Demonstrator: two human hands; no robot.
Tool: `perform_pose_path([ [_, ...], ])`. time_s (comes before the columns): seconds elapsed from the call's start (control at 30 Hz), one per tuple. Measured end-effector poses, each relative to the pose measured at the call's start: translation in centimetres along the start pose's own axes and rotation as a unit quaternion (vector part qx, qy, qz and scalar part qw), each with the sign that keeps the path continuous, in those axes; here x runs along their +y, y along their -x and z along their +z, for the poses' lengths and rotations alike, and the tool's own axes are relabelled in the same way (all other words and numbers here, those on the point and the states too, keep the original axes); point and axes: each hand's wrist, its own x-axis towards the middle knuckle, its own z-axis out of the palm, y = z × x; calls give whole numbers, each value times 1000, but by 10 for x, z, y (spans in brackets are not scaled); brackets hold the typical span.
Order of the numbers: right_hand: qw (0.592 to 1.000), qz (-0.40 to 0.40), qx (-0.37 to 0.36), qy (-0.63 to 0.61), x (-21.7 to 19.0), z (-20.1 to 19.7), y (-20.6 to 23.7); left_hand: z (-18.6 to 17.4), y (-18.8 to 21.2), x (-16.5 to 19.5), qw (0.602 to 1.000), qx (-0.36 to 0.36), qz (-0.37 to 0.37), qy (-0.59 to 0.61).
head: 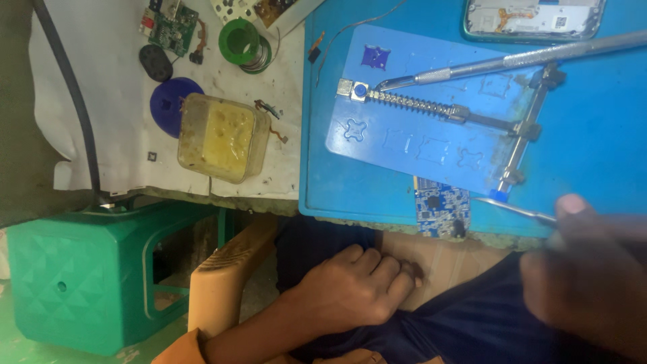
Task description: The person works on a small blue circuit board at a repair bench, holding it steady with one hand while using tweezers and a pointed probe to manipulate components on the board. A soldering iron rests in a holder on the blue silicone mat, and a container of flux sits nearby as the person probes and adjusts different areas of the board.
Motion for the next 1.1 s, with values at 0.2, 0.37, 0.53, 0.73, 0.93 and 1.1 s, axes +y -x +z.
perform_pose_path([
  [0.2, 1000, 3, 8, 1, -1, -2, -1, 1, 0, 1, 1000, -3, 3, 3],
  [0.37, 1000, 5, 10, 3, -1, -1, -1, 3, 1, 0, 1000, 19, 6, 8],
  [0.53, 1000, 5, 5, 5, 2, 0, 2, 3, 2, 1, 1000, 4, 2, 15],
  [0.73, 1000, 8, 3, 3, 4, 2, 7, 4, 0, 2, 1000, 7, 3, 0],
  [0.93, 1000, 13, 6, 5, 3, 2, 4, 3, 0, 2, 1000, 0, 1, 0],
  [1.1, 1000, 19, 11, 6, 3, 3, 1, 2, 0, 1, 1000, 4, -2, 2],
])
